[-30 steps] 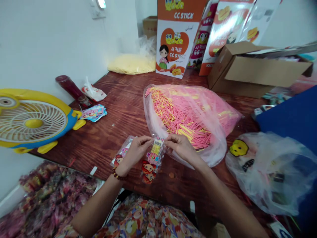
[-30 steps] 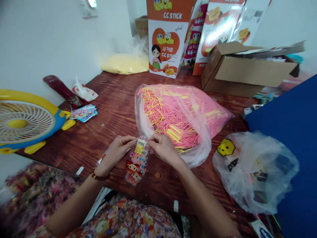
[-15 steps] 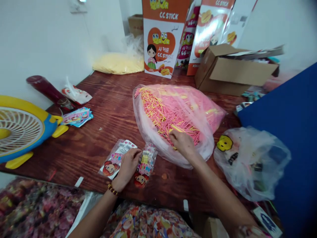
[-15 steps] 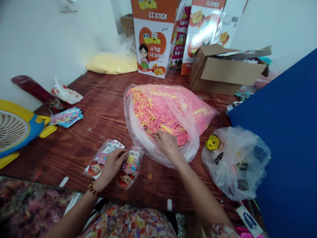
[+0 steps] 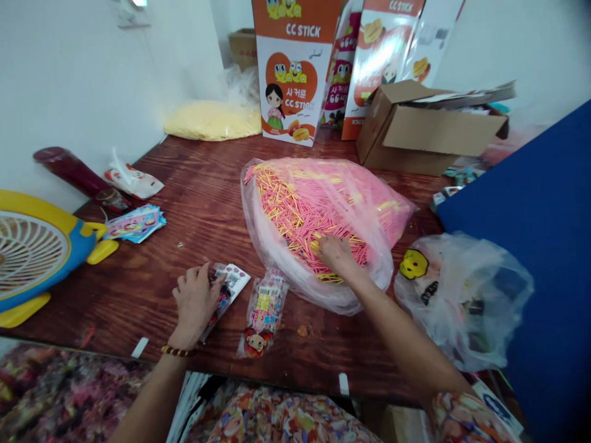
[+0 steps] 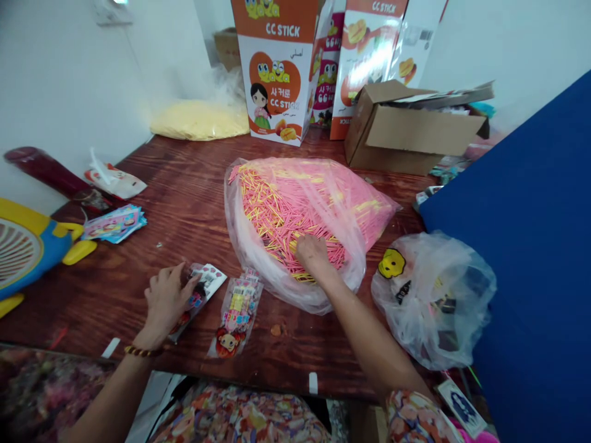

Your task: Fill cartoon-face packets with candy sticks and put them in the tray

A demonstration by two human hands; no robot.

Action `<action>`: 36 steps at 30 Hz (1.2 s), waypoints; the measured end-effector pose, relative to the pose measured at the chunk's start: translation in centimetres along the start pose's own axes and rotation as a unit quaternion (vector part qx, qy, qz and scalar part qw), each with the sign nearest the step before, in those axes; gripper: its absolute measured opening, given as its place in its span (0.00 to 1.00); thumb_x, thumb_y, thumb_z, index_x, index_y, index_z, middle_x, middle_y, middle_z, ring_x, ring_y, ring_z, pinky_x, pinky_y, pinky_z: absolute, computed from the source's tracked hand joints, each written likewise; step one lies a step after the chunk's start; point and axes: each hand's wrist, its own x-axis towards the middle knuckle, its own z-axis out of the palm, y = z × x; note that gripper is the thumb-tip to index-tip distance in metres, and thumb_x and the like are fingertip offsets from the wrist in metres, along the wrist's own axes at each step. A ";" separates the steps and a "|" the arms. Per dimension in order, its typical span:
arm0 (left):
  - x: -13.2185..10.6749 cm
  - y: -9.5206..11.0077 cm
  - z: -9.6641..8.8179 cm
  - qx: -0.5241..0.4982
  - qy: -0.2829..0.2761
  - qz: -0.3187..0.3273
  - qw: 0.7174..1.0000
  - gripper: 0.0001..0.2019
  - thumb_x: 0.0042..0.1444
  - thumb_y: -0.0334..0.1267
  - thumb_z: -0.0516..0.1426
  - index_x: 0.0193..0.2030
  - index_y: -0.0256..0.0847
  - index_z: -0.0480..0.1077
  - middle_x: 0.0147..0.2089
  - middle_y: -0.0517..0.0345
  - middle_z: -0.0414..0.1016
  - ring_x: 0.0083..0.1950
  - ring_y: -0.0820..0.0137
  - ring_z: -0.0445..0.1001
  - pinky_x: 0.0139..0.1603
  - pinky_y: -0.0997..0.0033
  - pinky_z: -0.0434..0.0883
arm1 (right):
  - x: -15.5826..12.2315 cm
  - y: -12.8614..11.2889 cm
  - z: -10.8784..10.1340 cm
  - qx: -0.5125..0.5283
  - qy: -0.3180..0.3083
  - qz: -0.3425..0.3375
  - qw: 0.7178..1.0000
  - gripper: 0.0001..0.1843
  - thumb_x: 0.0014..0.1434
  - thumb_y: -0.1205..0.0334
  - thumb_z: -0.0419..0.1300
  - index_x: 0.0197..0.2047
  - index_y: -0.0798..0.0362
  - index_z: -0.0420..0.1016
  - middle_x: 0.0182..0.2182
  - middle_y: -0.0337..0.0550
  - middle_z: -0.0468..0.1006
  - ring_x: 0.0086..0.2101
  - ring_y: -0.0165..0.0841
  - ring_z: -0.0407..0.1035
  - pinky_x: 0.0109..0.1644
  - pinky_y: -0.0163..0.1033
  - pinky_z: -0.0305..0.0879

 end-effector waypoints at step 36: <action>1.3 7.4 -5.0 -0.560 -0.215 0.055 0.798 0.12 0.47 0.45 0.66 0.28 0.37 0.81 0.22 0.59 0.75 0.21 0.74 0.67 0.22 0.76 0.62 | -1.3 0.7 -0.8 0.671 0.120 -0.016 0.731 0.15 0.49 0.49 0.64 0.28 0.50 0.65 0.24 0.35 0.71 0.25 0.28 0.63 0.32 0.37 0.61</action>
